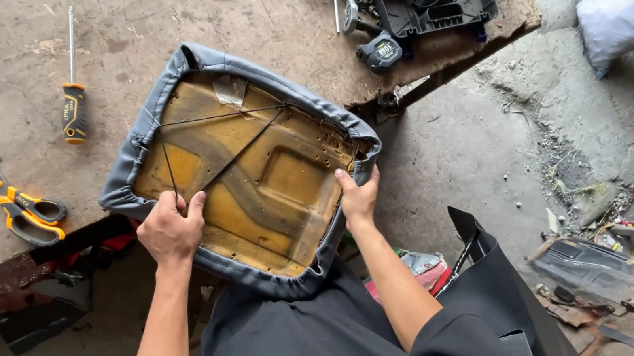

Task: Securing a new leather or vinyl cover onto a seat foam base by pulling and tying cords on the underside.

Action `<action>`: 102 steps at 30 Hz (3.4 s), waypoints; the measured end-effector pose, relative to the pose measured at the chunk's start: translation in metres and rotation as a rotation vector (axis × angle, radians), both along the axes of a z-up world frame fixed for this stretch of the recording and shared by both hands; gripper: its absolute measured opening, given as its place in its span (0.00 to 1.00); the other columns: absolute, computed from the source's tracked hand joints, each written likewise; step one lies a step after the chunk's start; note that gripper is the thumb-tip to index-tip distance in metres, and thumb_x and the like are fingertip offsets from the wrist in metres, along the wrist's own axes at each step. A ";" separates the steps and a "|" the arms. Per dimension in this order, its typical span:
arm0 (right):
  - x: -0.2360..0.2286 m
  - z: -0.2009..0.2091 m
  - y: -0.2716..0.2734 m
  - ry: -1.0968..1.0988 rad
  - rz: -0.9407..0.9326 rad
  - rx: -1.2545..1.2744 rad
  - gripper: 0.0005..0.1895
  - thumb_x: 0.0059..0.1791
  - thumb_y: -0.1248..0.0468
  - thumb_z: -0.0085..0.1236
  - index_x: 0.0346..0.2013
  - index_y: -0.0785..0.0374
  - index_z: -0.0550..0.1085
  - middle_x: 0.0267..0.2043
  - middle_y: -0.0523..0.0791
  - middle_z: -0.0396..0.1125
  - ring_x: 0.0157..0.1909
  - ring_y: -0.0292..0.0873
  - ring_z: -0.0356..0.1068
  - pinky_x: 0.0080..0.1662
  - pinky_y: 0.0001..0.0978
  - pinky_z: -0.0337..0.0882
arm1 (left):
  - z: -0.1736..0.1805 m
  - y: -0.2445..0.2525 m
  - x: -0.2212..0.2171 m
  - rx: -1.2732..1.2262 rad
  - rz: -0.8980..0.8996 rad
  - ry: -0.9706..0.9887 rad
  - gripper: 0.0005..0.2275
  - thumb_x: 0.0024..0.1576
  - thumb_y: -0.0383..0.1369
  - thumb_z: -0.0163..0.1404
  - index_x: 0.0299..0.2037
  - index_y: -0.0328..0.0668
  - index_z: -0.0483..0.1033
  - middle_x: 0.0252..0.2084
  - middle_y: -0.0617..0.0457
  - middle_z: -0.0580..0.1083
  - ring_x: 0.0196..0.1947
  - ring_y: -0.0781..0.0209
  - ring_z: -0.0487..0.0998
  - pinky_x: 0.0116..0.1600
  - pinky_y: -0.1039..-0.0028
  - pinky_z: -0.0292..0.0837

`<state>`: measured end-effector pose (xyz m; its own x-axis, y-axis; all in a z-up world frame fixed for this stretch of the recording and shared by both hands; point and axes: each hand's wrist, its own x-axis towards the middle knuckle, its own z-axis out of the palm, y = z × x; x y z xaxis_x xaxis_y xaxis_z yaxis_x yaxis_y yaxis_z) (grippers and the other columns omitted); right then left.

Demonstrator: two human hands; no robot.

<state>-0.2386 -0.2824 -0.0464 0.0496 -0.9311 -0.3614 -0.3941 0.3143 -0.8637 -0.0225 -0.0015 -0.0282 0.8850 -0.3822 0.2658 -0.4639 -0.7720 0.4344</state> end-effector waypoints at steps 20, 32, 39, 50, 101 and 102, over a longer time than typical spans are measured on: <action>-0.005 -0.017 -0.008 -0.010 0.070 -0.136 0.49 0.46 0.46 0.73 0.76 0.54 0.58 0.57 0.57 0.67 0.59 0.56 0.71 0.57 0.49 0.69 | -0.009 -0.004 -0.008 -0.093 0.004 -0.105 0.21 0.56 0.56 0.63 0.27 0.56 0.67 0.20 0.57 0.70 0.27 0.52 0.80 0.35 0.66 0.74; -0.013 -0.006 -0.001 0.176 0.081 -0.108 0.46 0.48 0.39 0.67 0.74 0.43 0.55 0.54 0.56 0.71 0.59 0.56 0.73 0.55 0.50 0.72 | 0.010 -0.009 -0.028 -0.276 0.023 -0.117 0.07 0.67 0.36 0.49 0.38 0.49 0.78 0.30 0.54 0.76 0.34 0.52 0.82 0.39 0.67 0.77; 0.008 0.020 0.013 0.150 -0.116 -0.106 0.42 0.48 0.41 0.68 0.71 0.44 0.61 0.53 0.52 0.71 0.57 0.52 0.74 0.53 0.43 0.72 | 0.029 -0.050 -0.009 -0.419 -0.160 -0.077 0.08 0.67 0.36 0.49 0.40 0.49 0.81 0.32 0.51 0.78 0.38 0.49 0.83 0.41 0.64 0.78; -0.058 0.027 0.092 0.068 -0.258 0.279 0.51 0.54 0.44 0.59 0.75 0.71 0.43 0.74 0.67 0.50 0.78 0.63 0.50 0.75 0.54 0.51 | 0.005 -0.136 -0.030 -0.094 -0.357 0.028 0.08 0.63 0.31 0.38 0.32 0.49 0.68 0.24 0.49 0.72 0.28 0.45 0.82 0.33 0.57 0.77; 0.006 0.071 0.047 0.001 1.266 -0.875 0.18 0.50 0.57 0.64 0.55 0.48 0.78 0.54 0.48 0.69 0.54 0.56 0.74 0.56 0.46 0.74 | 0.033 -0.028 -0.155 0.087 -0.353 0.595 0.06 0.60 0.33 0.40 0.34 0.51 0.71 0.29 0.42 0.76 0.36 0.34 0.82 0.43 0.46 0.79; 0.008 0.071 0.046 0.010 1.266 -0.854 0.17 0.51 0.58 0.64 0.54 0.48 0.78 0.53 0.48 0.69 0.53 0.56 0.75 0.54 0.47 0.75 | 0.035 -0.026 -0.156 0.078 -0.358 0.592 0.06 0.60 0.33 0.40 0.34 0.52 0.71 0.30 0.43 0.76 0.37 0.34 0.82 0.44 0.46 0.80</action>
<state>-0.2304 -0.2360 0.0243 0.9492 -0.2035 0.2400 -0.0189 -0.7982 -0.6021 -0.1782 -0.0277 0.0070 0.6882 -0.6762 -0.2629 -0.3979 -0.6548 0.6425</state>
